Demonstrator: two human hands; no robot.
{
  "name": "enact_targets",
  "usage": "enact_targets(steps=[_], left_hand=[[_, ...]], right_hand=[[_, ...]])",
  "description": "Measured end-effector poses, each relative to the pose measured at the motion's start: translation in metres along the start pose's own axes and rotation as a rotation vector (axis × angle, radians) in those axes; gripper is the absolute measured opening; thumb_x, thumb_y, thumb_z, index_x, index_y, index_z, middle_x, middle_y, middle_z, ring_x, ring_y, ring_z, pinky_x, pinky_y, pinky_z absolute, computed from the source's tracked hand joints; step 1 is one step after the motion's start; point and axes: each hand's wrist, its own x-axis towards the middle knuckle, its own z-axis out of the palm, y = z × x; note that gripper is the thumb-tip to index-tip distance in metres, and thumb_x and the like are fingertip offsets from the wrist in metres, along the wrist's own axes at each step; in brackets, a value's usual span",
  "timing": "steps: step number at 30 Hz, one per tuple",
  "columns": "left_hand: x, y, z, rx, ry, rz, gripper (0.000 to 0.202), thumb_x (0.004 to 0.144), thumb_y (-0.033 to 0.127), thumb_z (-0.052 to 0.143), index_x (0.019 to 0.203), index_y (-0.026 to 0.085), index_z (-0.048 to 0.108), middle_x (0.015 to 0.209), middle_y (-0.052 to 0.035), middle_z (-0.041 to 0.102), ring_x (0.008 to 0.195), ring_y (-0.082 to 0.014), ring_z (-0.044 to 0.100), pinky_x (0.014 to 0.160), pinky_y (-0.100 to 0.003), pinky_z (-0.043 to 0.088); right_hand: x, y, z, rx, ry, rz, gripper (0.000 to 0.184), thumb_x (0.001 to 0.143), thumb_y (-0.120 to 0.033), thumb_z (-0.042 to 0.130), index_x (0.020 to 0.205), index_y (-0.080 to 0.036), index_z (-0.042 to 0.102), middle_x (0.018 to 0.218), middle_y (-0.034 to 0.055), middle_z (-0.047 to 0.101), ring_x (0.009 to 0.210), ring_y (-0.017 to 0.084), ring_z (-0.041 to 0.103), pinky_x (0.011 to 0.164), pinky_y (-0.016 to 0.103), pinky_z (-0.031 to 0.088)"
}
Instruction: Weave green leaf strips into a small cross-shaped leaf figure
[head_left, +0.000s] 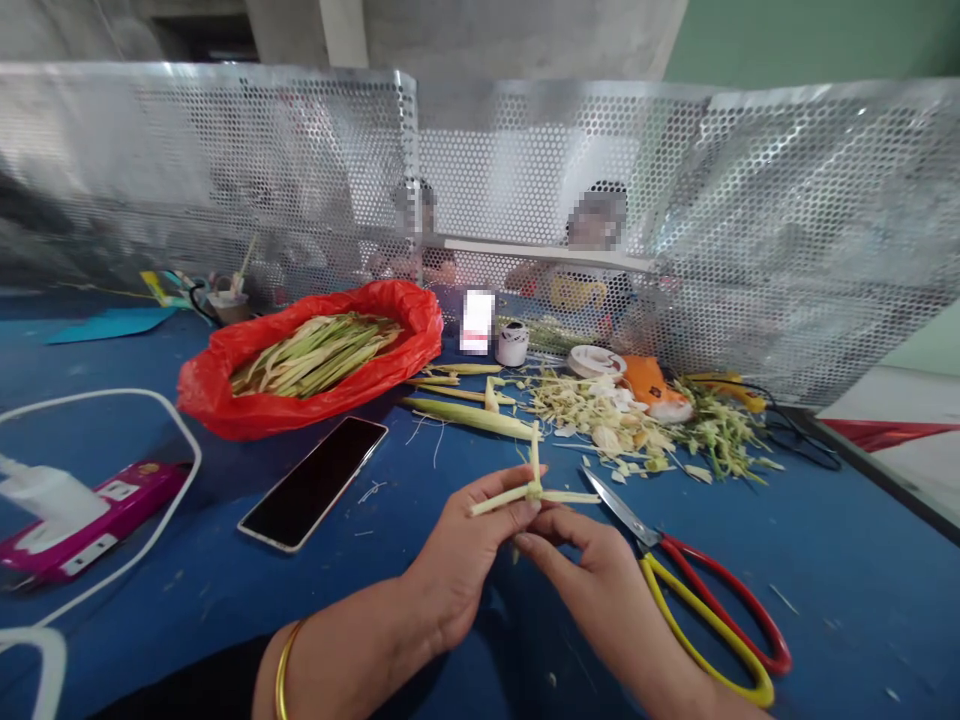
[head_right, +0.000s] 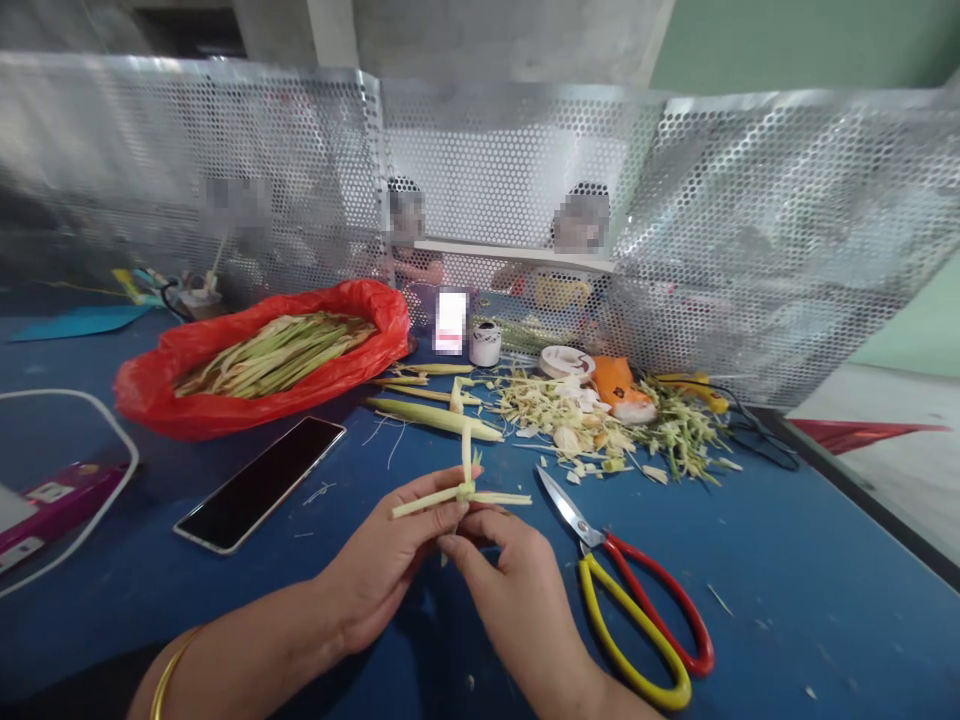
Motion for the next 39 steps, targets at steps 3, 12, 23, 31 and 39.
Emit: enact_targets(steps=[3, 12, 23, 31, 39], left_hand=[[-0.002, -0.001, 0.001, 0.004, -0.001, -0.020, 0.041, 0.062, 0.020, 0.083, 0.101, 0.016, 0.073, 0.086, -0.0059, 0.075, 0.080, -0.0135, 0.066, 0.076, -0.021, 0.045], [0.001, -0.002, 0.000, 0.049, 0.050, 0.075, 0.034, 0.063, 0.019, 0.082, 0.096, 0.014, 0.075, 0.078, -0.0069, 0.075, 0.081, -0.0155, 0.067, 0.077, -0.022, 0.047], [0.004, -0.002, -0.003, 0.139, 0.116, 0.103, 0.033, 0.062, 0.017, 0.080, 0.094, 0.015, 0.074, 0.078, -0.0054, 0.075, 0.076, -0.0150, 0.066, 0.077, -0.024, 0.047], [0.009, 0.000, -0.006, 0.190, 0.095, 0.059, 0.025, 0.066, 0.018, 0.078, 0.089, 0.013, 0.070, 0.072, -0.0045, 0.073, 0.070, -0.0140, 0.065, 0.067, -0.022, 0.047], [0.012, 0.011, -0.010, 0.195, 0.024, 0.045, 0.030, 0.076, 0.038, 0.071, 0.091, 0.013, 0.071, 0.075, -0.0077, 0.074, 0.077, -0.0192, 0.069, 0.081, -0.031, 0.050]], right_hand=[[0.000, 0.003, 0.007, 0.085, 0.020, 0.029, 0.022, 0.083, -0.035, 0.060, 0.068, -0.019, 0.065, 0.070, 0.0007, 0.065, 0.075, 0.018, 0.060, 0.070, 0.025, 0.043], [-0.003, 0.006, 0.002, -0.056, -0.021, -0.189, 0.033, 0.088, -0.023, 0.050, 0.057, -0.020, 0.041, 0.068, -0.0013, 0.051, 0.066, 0.013, 0.047, 0.061, 0.022, 0.037], [-0.001, -0.001, -0.002, -0.129, -0.113, -0.288, 0.030, 0.086, -0.013, 0.048, 0.060, -0.021, 0.037, 0.069, -0.0011, 0.050, 0.074, 0.015, 0.050, 0.069, 0.025, 0.041], [-0.002, 0.009, 0.006, -0.211, -0.081, -0.264, 0.027, 0.090, -0.016, 0.047, 0.064, -0.021, 0.044, 0.077, 0.0004, 0.056, 0.077, 0.015, 0.053, 0.068, 0.025, 0.041], [-0.004, -0.005, -0.026, -0.665, 0.311, -0.576, 0.016, 0.093, -0.027, 0.051, 0.081, -0.021, 0.058, 0.076, 0.0028, 0.062, 0.070, 0.018, 0.054, 0.066, 0.031, 0.035]])
